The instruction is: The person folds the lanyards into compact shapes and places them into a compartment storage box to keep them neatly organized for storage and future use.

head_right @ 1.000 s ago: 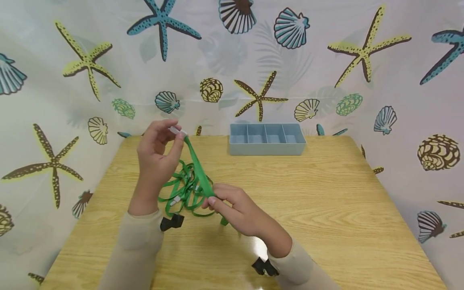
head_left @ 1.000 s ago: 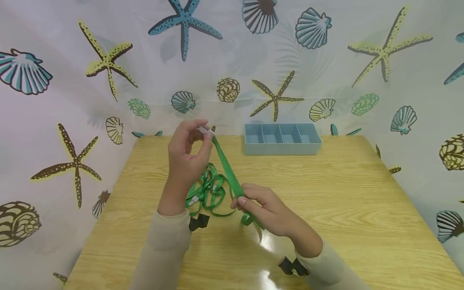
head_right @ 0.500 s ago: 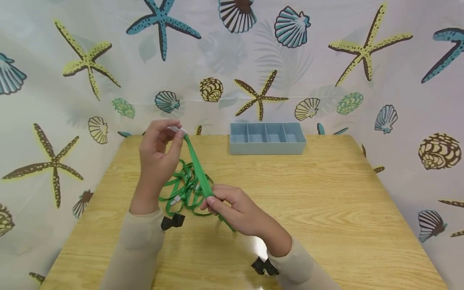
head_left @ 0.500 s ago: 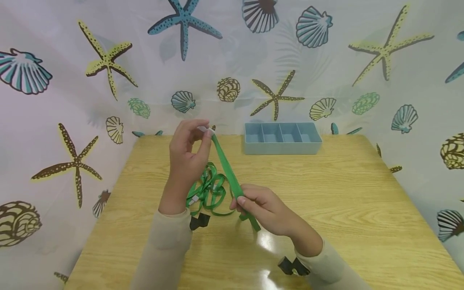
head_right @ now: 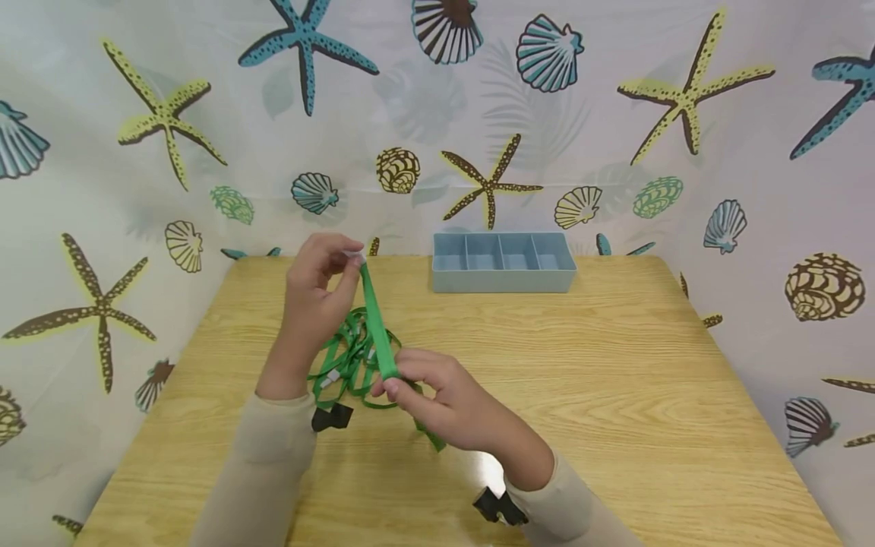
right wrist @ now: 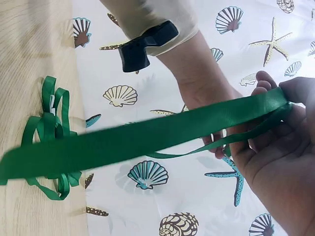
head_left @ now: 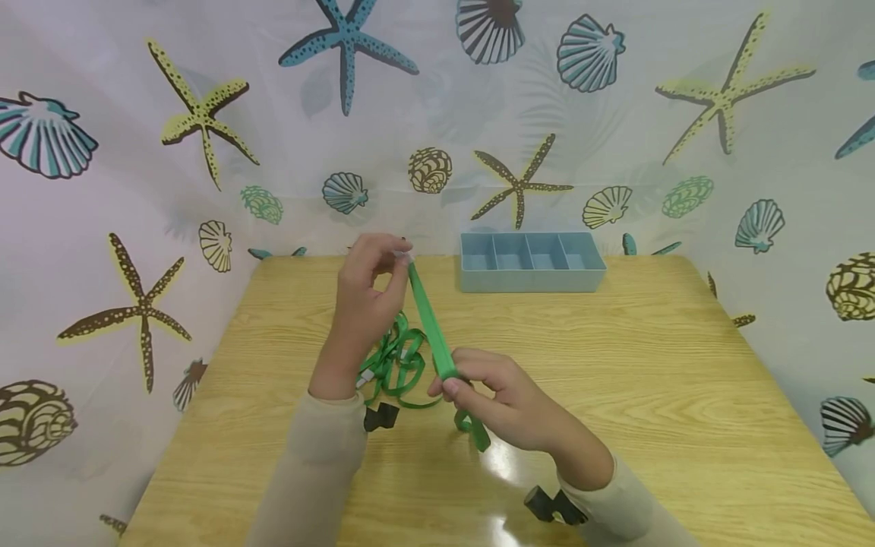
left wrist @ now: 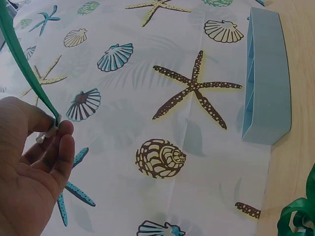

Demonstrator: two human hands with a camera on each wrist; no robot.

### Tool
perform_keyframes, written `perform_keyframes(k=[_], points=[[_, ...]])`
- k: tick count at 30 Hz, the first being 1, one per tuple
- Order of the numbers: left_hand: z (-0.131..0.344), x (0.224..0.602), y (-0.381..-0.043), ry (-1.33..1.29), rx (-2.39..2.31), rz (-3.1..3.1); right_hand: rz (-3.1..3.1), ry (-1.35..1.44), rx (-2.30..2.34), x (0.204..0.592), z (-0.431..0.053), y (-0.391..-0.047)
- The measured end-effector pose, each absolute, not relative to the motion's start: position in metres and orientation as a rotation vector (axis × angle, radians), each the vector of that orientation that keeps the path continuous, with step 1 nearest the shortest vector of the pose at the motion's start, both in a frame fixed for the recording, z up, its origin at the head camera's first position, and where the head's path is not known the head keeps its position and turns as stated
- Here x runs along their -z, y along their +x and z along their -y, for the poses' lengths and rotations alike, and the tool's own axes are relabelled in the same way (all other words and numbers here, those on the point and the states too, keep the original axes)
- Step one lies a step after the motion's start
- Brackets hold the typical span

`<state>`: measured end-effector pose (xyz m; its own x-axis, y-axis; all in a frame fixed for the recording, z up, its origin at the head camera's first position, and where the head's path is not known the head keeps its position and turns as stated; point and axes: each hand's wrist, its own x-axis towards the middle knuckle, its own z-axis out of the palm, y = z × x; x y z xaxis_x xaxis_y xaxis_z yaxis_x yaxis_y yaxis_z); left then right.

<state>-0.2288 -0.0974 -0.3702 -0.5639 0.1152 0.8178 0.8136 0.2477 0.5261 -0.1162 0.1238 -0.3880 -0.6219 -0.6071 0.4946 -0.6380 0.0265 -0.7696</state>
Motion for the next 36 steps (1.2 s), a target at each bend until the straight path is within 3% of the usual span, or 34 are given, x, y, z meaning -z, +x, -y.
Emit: perform_keyframes(k=[26,36], points=[[0.074,0.419,-0.228,-0.911,1.305,2.289,2.155,1.410,-1.659,0.385,-0.122,-0.112],[0.072,0.428,-0.221,-0.930,1.327,2.432,2.136,1.108,-1.638,0.382,-0.123,-0.114]])
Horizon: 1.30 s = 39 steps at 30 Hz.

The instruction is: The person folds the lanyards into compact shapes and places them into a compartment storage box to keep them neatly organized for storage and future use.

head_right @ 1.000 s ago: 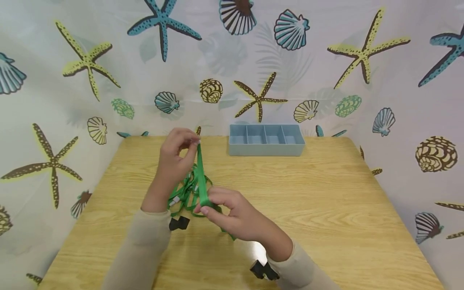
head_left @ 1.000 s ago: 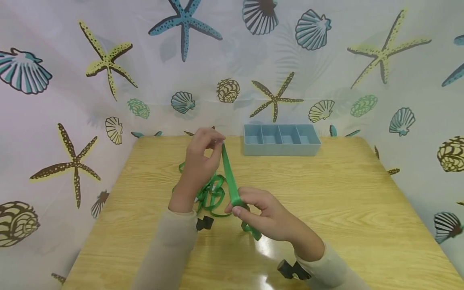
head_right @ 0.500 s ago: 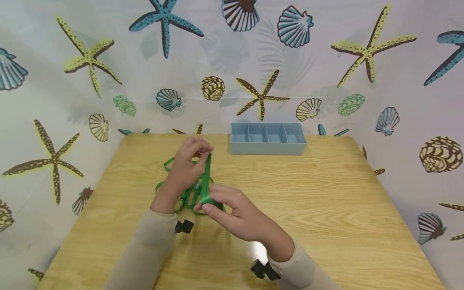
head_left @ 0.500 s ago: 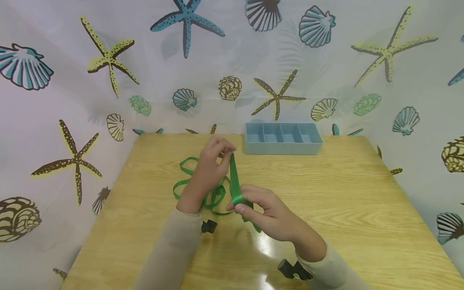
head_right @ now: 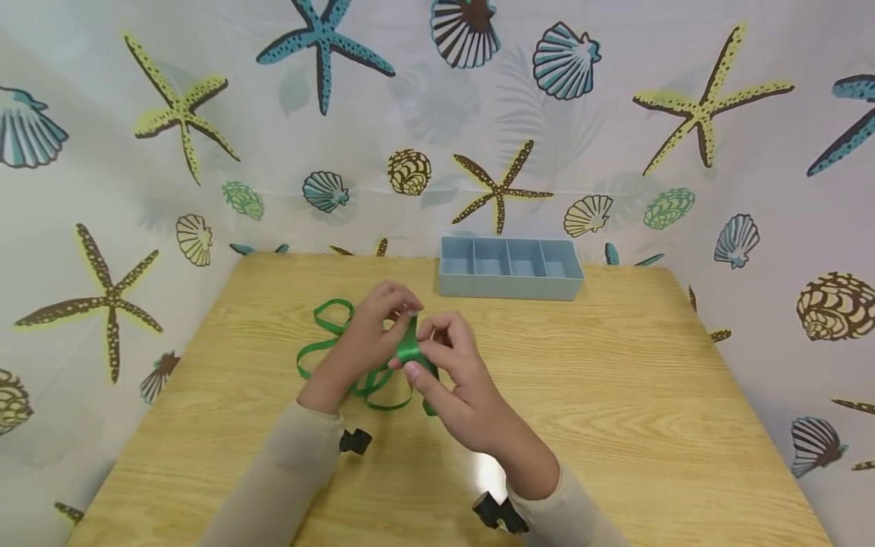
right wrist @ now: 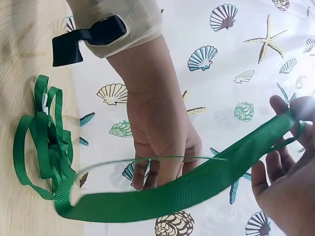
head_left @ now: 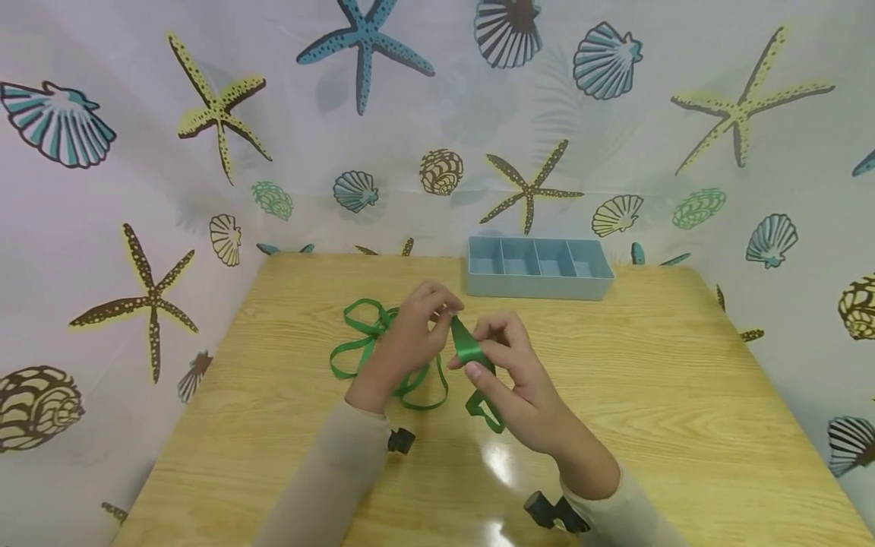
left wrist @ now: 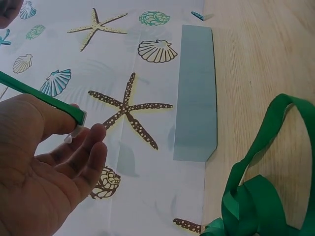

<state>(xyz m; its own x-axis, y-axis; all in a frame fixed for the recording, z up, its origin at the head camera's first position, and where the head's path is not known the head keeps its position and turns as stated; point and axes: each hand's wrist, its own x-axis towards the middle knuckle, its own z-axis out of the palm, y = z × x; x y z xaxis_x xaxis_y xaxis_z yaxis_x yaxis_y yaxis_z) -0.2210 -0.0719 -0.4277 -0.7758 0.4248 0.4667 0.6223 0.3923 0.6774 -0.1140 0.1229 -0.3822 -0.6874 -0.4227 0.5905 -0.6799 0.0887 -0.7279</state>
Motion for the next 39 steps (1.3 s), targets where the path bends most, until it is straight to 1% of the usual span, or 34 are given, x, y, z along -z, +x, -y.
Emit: perform_keyframes(k=[8,13,20,29,34,39], points=[[0.071,0.429,-0.213,-1.035,1.407,2.568,2.047,1.071,-1.601,0.380,-0.128,-0.119],[0.072,0.423,-0.206,-1.069,1.497,2.669,1.988,1.036,-1.581,0.379,-0.132,-0.124],[0.072,0.411,-0.197,-1.114,1.585,2.653,1.940,0.972,-1.569,0.382,-0.138,-0.128],[0.068,0.391,-0.181,-1.393,1.614,2.466,1.916,0.898,-1.587,0.380,-0.142,-0.130],[0.061,0.387,-0.180,-1.495,1.556,2.372,1.918,0.907,-1.584,0.380,-0.144,-0.130],[0.056,0.389,-0.179,-1.578,1.656,2.355,1.931,0.893,-1.599,0.384,-0.144,-0.130]])
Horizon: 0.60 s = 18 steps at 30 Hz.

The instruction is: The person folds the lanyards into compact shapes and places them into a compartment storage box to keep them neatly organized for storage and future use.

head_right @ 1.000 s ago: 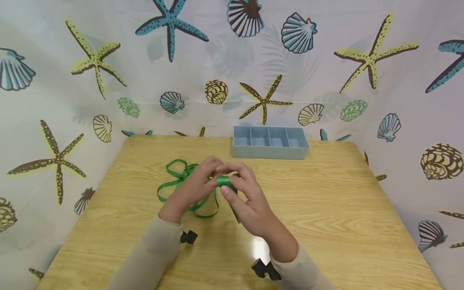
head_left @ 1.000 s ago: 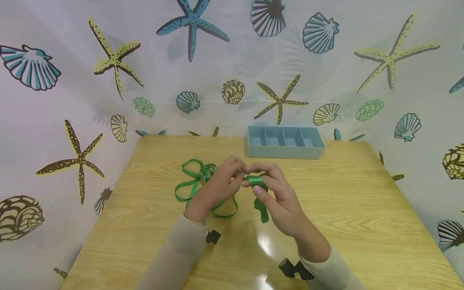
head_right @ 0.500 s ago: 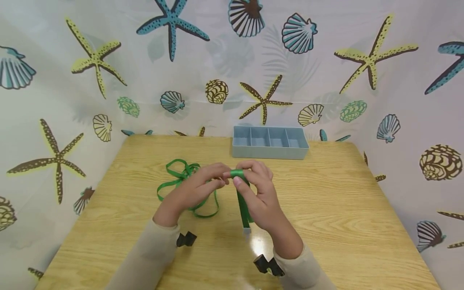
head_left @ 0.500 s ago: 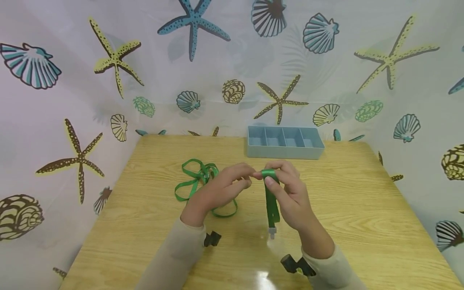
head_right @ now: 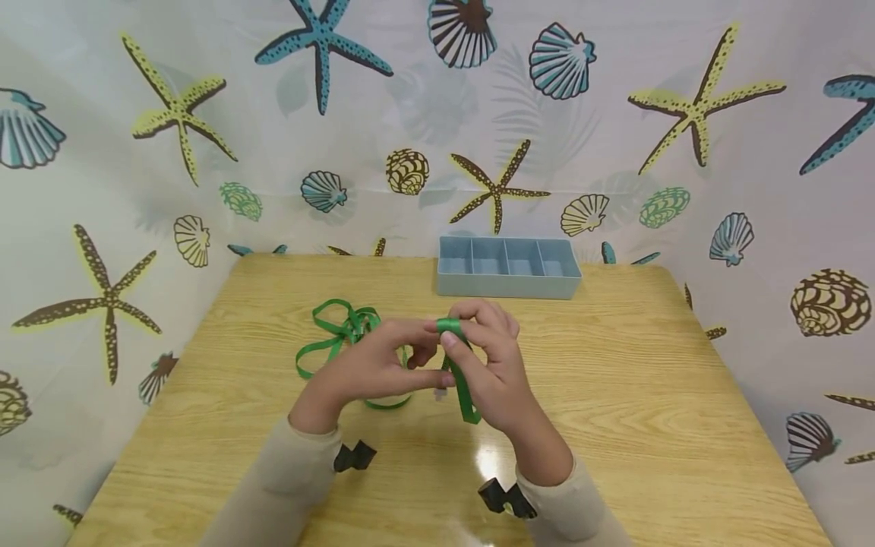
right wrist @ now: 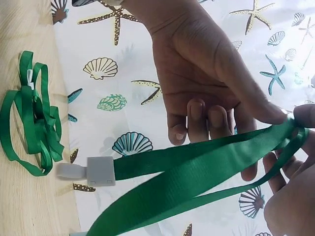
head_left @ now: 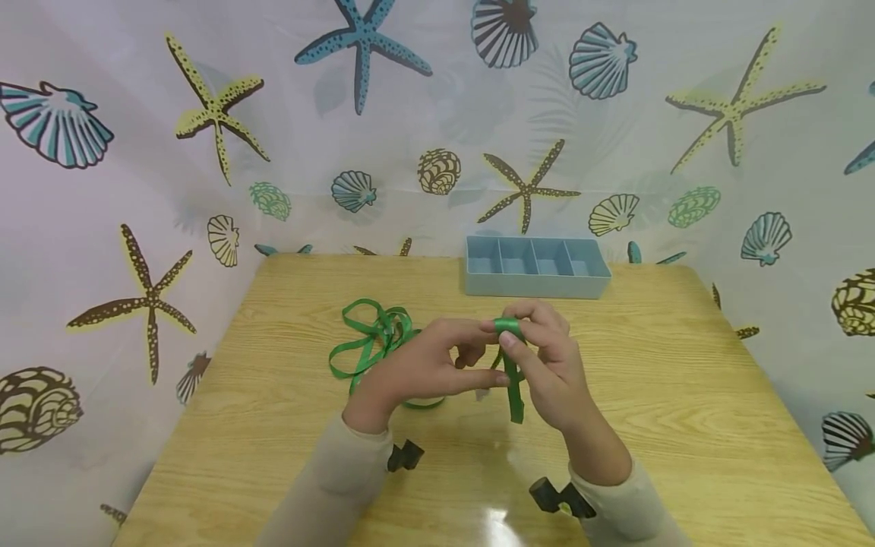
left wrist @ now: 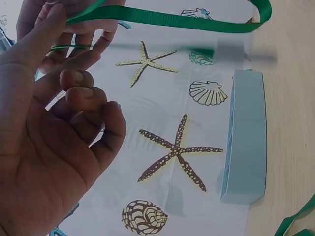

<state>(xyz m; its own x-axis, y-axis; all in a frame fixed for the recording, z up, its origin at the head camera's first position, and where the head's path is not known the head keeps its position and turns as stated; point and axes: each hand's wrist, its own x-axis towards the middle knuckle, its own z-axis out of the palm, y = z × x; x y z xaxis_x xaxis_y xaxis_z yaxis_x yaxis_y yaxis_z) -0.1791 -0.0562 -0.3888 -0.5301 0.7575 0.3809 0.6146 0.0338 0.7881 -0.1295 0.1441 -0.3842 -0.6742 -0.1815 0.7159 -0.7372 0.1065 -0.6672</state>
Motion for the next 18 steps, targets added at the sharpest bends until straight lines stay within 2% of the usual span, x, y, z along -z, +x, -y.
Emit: perform_keyframes(k=[18], points=[[0.0500,0.3924,-0.1789,1.391,-1.481,-2.036,1.993,0.940,-1.592,0.3835,-0.1410,-0.1244]])
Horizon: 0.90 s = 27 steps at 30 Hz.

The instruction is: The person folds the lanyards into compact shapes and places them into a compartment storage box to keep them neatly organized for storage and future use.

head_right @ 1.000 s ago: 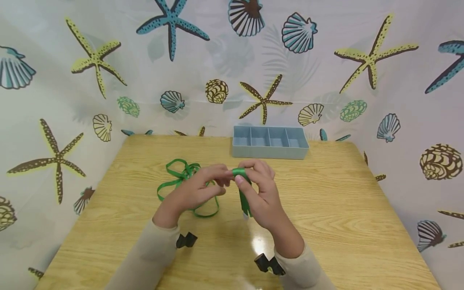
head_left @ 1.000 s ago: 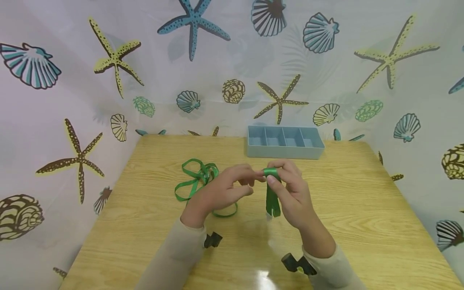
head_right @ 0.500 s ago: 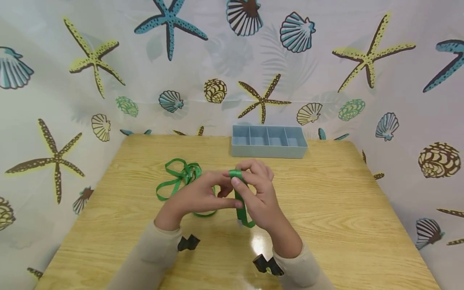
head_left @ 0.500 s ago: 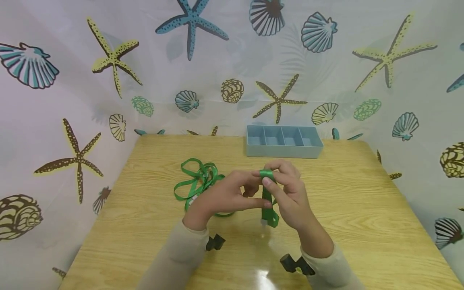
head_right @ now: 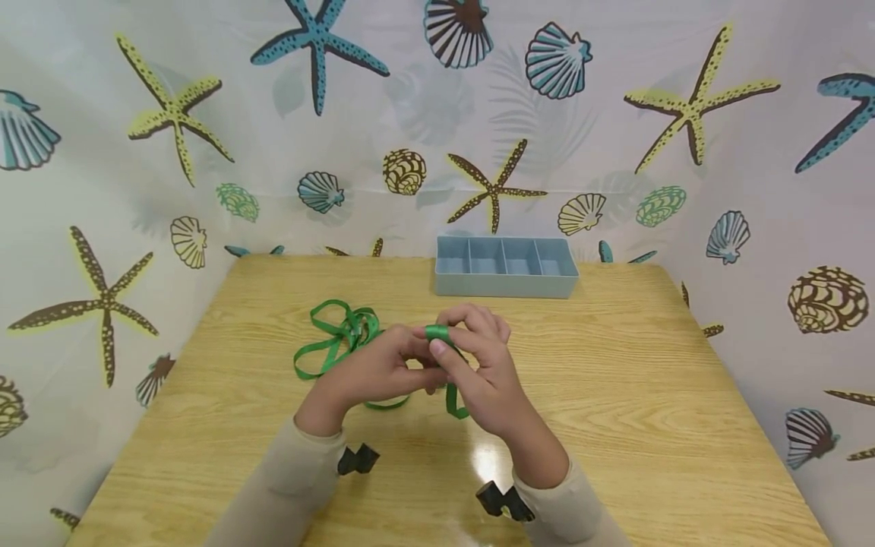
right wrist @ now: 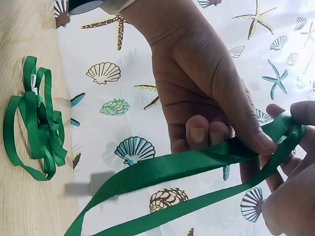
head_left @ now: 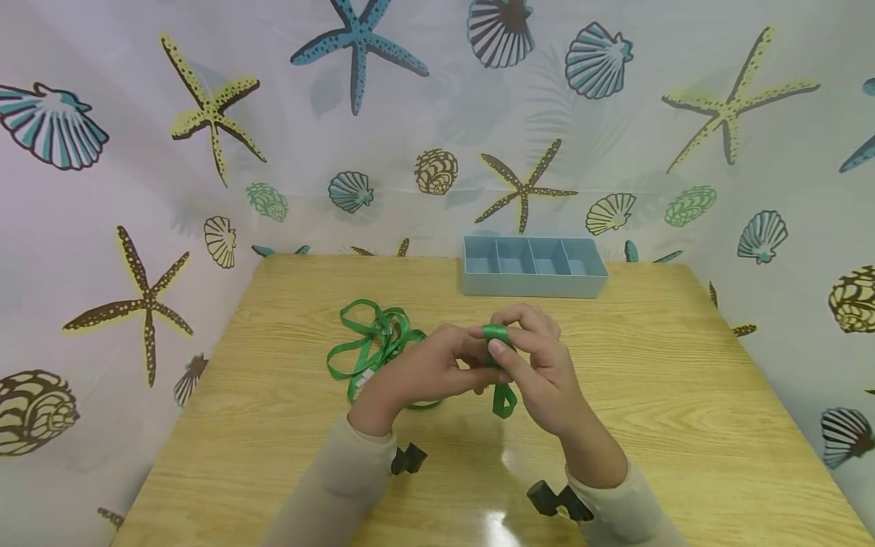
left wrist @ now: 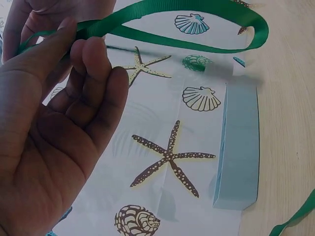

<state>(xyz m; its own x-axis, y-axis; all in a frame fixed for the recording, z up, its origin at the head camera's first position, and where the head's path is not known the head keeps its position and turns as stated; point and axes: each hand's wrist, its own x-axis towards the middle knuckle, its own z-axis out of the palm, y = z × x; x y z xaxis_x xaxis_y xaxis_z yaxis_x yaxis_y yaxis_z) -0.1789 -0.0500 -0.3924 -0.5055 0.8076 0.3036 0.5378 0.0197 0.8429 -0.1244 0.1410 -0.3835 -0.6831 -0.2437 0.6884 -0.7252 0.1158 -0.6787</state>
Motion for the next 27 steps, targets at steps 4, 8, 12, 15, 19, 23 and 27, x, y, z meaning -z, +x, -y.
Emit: perform_keyframes(k=[4,8,12,15,19,23,27], points=[[0.050,0.394,-0.180,1.417,-1.473,-2.059,1.983,0.943,-1.600,0.383,-0.140,-0.124],[0.051,0.394,-0.180,1.423,-1.465,-2.081,1.969,0.954,-1.602,0.384,-0.140,-0.125],[0.051,0.395,-0.181,1.435,-1.457,-2.114,1.970,0.946,-1.596,0.383,-0.139,-0.126],[0.051,0.395,-0.182,1.453,-1.454,-2.157,1.964,0.948,-1.598,0.381,-0.136,-0.126],[0.053,0.396,-0.183,1.467,-1.468,-2.199,1.942,0.965,-1.598,0.379,-0.133,-0.127],[0.056,0.398,-0.184,1.457,-1.503,-2.212,1.929,0.988,-1.625,0.378,-0.131,-0.127],[0.058,0.400,-0.185,1.430,-1.543,-2.198,1.917,1.010,-1.672,0.380,-0.130,-0.127]])
